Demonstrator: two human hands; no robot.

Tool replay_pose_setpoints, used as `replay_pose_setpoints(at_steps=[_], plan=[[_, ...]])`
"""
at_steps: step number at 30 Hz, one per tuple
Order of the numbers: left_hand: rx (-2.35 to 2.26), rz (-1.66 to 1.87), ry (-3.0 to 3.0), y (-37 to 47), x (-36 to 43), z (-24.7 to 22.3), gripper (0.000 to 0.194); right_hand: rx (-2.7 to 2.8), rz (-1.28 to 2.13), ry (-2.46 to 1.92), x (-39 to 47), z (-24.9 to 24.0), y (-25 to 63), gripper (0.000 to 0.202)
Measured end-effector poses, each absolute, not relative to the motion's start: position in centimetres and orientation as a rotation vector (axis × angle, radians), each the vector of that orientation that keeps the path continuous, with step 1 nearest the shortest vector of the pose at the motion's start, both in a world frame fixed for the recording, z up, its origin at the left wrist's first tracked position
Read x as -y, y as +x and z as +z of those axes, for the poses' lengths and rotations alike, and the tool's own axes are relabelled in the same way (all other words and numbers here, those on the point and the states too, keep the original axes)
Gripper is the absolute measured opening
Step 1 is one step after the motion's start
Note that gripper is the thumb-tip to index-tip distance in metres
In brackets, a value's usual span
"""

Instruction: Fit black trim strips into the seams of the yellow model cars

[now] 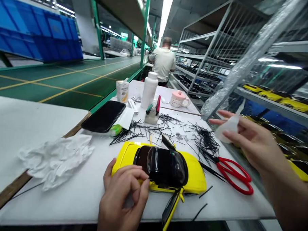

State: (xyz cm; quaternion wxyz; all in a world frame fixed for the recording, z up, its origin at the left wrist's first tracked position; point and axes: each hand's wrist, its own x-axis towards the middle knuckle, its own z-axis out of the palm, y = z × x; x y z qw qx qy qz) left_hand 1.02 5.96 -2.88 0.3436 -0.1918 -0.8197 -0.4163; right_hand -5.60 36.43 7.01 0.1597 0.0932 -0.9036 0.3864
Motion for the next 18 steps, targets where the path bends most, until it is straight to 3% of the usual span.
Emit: replay_pose_setpoints(at_steps=[4,9,14,18], plan=[[2.137,-1.019,-0.555,0.5,-5.5,-3.3,0.032,2.813,0.742,0.016,-42.4,3.7,-7.6,0.044],[2.136,-1.014,-0.500,0.5,-5.7,-3.4,0.030,2.849,0.672,-0.113,-47.0,-0.4,-8.3,0.039],[2.134,-1.042,-0.484,0.9,-6.7,-3.0,0.030,2.713,0.656,-0.180,-48.1,-0.1,-6.5,0.047],[2.150,-1.003,-0.519,1.2,-7.9,-2.1,0.030,2.862,0.629,0.230,-44.7,0.0,-3.5,0.030]])
